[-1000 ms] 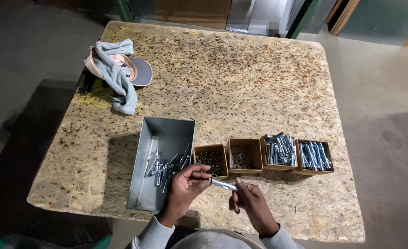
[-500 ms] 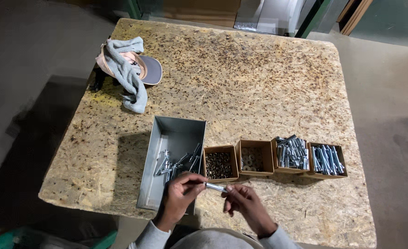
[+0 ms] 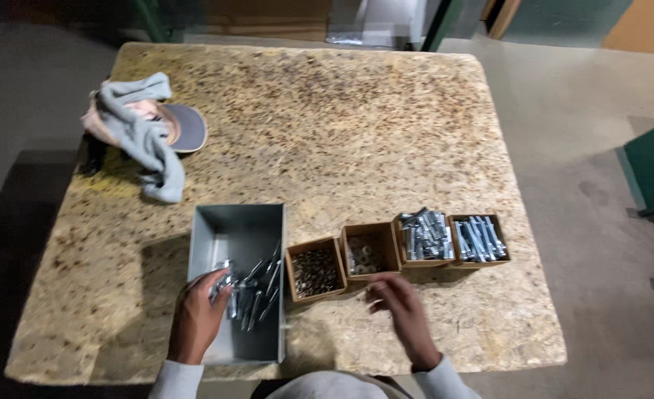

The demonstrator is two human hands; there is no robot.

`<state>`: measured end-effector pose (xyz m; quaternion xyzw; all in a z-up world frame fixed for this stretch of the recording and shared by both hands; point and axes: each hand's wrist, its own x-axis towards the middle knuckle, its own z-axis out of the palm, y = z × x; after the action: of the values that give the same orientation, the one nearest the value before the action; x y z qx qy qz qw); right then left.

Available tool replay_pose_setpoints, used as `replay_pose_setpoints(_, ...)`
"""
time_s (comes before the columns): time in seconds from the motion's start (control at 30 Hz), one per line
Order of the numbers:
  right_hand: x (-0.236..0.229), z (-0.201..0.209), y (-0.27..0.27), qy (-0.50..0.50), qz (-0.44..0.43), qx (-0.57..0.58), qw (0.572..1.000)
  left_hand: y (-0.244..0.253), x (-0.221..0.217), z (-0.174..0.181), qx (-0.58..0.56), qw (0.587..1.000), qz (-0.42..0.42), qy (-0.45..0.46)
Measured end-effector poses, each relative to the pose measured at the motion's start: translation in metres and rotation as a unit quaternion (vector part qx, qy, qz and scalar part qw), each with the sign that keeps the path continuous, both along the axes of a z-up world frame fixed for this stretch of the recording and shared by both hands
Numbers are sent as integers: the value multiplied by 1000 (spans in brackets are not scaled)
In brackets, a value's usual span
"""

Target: The person assembles long bolts by placing a washer and a nut onto the threaded end of each bolt by hand.

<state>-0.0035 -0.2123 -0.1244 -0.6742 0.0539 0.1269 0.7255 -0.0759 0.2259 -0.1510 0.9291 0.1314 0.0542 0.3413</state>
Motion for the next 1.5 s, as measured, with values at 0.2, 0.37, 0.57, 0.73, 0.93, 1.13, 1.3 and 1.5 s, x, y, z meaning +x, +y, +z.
replay_pose_setpoints(0.2,51,-12,-134,-140,-253,-332,898,-85,20,22,-73,987,33,-139)
replay_pose_setpoints(0.37,82,-21,-180,-219,-200,-441,847,-178,56,32,-113,970,-81,-202)
replay_pose_setpoints(0.57,80,-21,-162,-199,-164,-486,835,-273,111,40,-85,952,-210,-207)
replay_pose_setpoints(0.73,87,-54,-172,-148,-191,-531,812,-318,155,9,-107,954,-239,-145)
replay_pose_setpoints(0.93,87,-57,-168,-199,-184,-505,819,-341,177,-17,-13,974,-204,-102)
replay_pose_setpoints(1.13,67,-33,-157,-181,-207,-397,876,-338,174,7,-130,972,-176,-85)
replay_pose_setpoints(1.3,52,-28,-152,-133,-177,-353,909,-345,161,31,-246,954,-120,-123)
replay_pose_setpoints(1.5,33,-27,-154,-153,-71,-291,942,-371,163,-9,-498,836,-15,-231)
